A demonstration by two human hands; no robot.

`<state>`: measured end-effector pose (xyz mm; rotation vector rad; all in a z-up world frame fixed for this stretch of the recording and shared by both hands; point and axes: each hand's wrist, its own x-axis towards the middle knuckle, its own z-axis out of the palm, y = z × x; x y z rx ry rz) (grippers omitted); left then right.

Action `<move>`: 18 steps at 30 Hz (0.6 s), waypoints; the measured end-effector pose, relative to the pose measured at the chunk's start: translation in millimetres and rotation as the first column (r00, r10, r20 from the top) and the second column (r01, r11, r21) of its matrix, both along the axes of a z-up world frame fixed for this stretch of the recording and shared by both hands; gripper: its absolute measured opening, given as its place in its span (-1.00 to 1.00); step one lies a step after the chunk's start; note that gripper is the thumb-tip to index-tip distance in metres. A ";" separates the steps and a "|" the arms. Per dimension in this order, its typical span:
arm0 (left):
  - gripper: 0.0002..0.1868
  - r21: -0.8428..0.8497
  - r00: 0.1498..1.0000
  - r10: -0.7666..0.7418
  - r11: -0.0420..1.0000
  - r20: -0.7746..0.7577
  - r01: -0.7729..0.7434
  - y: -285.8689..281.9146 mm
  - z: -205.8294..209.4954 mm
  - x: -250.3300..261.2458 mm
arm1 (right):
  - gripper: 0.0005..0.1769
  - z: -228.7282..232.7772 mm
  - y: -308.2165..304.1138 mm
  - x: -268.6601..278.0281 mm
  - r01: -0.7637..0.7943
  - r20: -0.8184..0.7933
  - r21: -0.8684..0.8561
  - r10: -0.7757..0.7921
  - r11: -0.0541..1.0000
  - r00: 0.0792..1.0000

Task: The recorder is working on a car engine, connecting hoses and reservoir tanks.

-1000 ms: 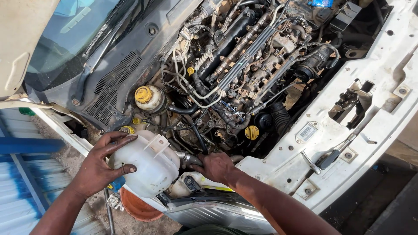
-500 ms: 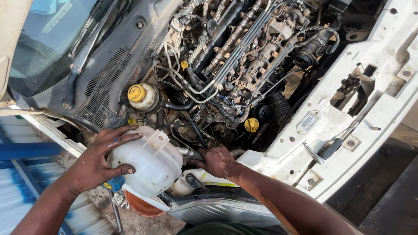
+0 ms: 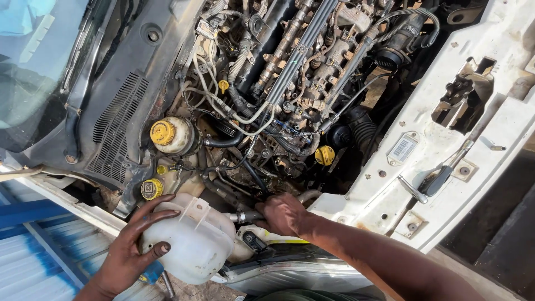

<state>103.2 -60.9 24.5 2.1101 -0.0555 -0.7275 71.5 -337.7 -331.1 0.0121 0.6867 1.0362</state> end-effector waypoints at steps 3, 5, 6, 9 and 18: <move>-0.39 -0.011 0.990 0.133 0.991 0.037 -0.133 6.5 -9.3 -10.2 | -0.69 -62.6 16.3 -14.3 -0.092 0.039 -0.235 0.104 0.968 0.994; -0.39 -0.045 0.993 0.030 0.999 0.111 -0.026 13.5 -10.7 -16.8 | -0.70 -91.9 21.4 -24.1 -0.202 0.061 -0.570 0.286 0.797 0.956; -0.39 -0.041 0.993 0.036 0.999 0.109 -0.031 16.1 -12.4 -22.6 | -0.70 -44.7 0.3 -21.9 -0.207 0.061 -0.566 0.291 0.798 0.955; -0.42 -0.075 0.987 0.091 0.994 0.135 -0.081 10.4 -17.8 -17.7 | -0.60 67.3 -21.6 19.0 -0.031 0.205 -0.060 0.042 0.998 0.978; -0.39 -0.080 0.999 0.040 0.996 0.005 -0.039 -3.4 -7.1 -23.0 | -0.53 32.6 -22.6 -0.5 -0.234 0.134 -0.188 0.261 0.954 0.956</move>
